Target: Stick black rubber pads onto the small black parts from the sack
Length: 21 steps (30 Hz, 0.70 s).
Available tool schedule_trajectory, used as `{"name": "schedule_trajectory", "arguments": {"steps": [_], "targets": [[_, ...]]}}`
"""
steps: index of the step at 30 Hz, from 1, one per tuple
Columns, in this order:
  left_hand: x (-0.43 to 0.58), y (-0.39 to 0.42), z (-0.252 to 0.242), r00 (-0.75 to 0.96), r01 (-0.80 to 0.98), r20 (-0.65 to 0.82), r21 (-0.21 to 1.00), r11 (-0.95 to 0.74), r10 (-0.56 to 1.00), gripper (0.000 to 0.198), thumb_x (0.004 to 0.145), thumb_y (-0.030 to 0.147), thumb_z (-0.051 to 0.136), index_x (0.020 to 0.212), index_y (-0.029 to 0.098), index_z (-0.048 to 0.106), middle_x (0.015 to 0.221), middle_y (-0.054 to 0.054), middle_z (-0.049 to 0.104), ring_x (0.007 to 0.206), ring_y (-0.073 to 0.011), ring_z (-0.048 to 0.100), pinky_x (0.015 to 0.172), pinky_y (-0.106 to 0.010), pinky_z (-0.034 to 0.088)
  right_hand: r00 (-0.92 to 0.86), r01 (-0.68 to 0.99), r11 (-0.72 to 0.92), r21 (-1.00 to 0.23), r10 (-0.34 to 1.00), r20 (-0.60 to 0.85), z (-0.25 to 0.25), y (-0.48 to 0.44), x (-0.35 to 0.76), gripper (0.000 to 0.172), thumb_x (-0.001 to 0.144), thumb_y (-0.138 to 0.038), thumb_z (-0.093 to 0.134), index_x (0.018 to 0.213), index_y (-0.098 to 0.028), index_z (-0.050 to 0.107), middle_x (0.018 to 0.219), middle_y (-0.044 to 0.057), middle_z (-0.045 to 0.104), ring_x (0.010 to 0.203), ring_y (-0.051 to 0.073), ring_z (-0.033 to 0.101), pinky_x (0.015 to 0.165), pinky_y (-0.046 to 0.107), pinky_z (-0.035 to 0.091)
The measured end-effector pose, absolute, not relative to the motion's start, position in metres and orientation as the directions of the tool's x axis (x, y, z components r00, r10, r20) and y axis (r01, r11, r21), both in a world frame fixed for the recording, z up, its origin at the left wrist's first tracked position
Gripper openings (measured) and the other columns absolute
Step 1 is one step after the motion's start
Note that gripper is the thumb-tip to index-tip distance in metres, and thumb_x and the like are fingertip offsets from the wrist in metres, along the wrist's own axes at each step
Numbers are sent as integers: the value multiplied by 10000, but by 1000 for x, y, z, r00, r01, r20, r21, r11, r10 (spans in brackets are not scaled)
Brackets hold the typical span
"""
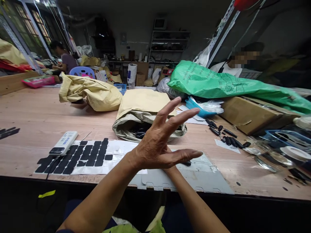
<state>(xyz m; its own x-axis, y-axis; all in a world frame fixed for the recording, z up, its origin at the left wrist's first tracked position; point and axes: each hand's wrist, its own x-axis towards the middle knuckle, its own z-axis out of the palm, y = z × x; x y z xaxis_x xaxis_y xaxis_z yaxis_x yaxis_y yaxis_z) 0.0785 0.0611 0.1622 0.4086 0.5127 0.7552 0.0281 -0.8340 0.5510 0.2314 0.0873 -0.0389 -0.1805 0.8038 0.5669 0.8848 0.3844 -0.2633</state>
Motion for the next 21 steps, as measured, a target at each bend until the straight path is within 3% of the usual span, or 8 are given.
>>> {"name": "schedule_trajectory", "arguments": {"steps": [2, 4, 6, 7, 9, 12, 16, 21], "targets": [[77, 72, 161, 446, 34, 746, 537, -843, 494, 519, 791, 457, 745, 1234, 214, 628, 1301, -98, 569, 1202, -254, 544, 993, -369, 472, -163, 894, 363, -264, 811, 562, -36, 86, 231, 188, 882, -243, 536, 1001, -242, 682, 910, 72, 609, 897, 233, 539, 794, 348, 405], [69, 90, 139, 471, 136, 654, 609, -781, 592, 295, 841, 420, 691, 993, 169, 716, 979, -64, 688, 893, -179, 643, 805, -285, 526, -156, 900, 340, -273, 835, 528, -32, 83, 230, 194, 867, -223, 543, 1007, -236, 676, 912, 63, 609, 889, 223, 537, 799, 337, 405], [59, 115, 106, 418, 361, 487, 686, -632, 767, 252, 896, 342, 608, 777, 147, 715, 702, -18, 661, 650, -121, 599, 670, -236, 504, -168, 900, 337, -275, 853, 495, -29, 82, 229, 189, 861, -216, 550, 1000, -238, 675, 895, 48, 605, 872, 205, 531, 796, 317, 402], [54, 128, 88, 349, 485, 418, 685, -543, 839, 224, 892, 292, 595, 767, 149, 715, 679, -10, 653, 627, -115, 585, 666, -232, 496, -172, 901, 333, -276, 862, 478, -28, 81, 228, 187, 863, -216, 550, 999, -240, 676, 890, 42, 603, 868, 198, 526, 797, 308, 399], [46, 151, 56, 220, 679, 324, 626, -383, 920, 149, 868, 227, 608, 913, 163, 734, 818, -34, 685, 740, -141, 615, 748, -254, 503, -167, 904, 322, -282, 873, 459, -27, 80, 228, 190, 867, -218, 547, 1004, -242, 677, 891, 37, 601, 863, 189, 518, 802, 297, 393], [39, 175, 25, 147, 829, 197, 510, -230, 969, 273, 876, 232, 616, 1130, 181, 700, 1052, -91, 667, 980, -208, 617, 893, -312, 484, -153, 904, 310, -295, 877, 455, -27, 81, 228, 189, 870, -218, 546, 1006, -239, 675, 902, 35, 602, 872, 188, 514, 814, 295, 388], [39, 184, 15, 163, 868, 80, 463, -182, 983, 232, 865, 256, 650, 1084, 208, 710, 1066, -83, 648, 1034, -228, 592, 902, -315, 465, -156, 903, 313, -296, 878, 452, -27, 81, 228, 187, 868, -221, 551, 1009, -238, 672, 906, 35, 604, 888, 192, 514, 821, 297, 389], [29, 171, 19, 98, 872, 173, 460, -168, 980, 144, 885, 261, 621, 994, 205, 696, 1028, -74, 648, 1048, -261, 535, 905, -369, 428, -145, 903, 300, -309, 887, 439, -26, 80, 227, 189, 873, -228, 543, 1009, -237, 674, 915, 34, 608, 881, 185, 517, 819, 292, 393]]}}
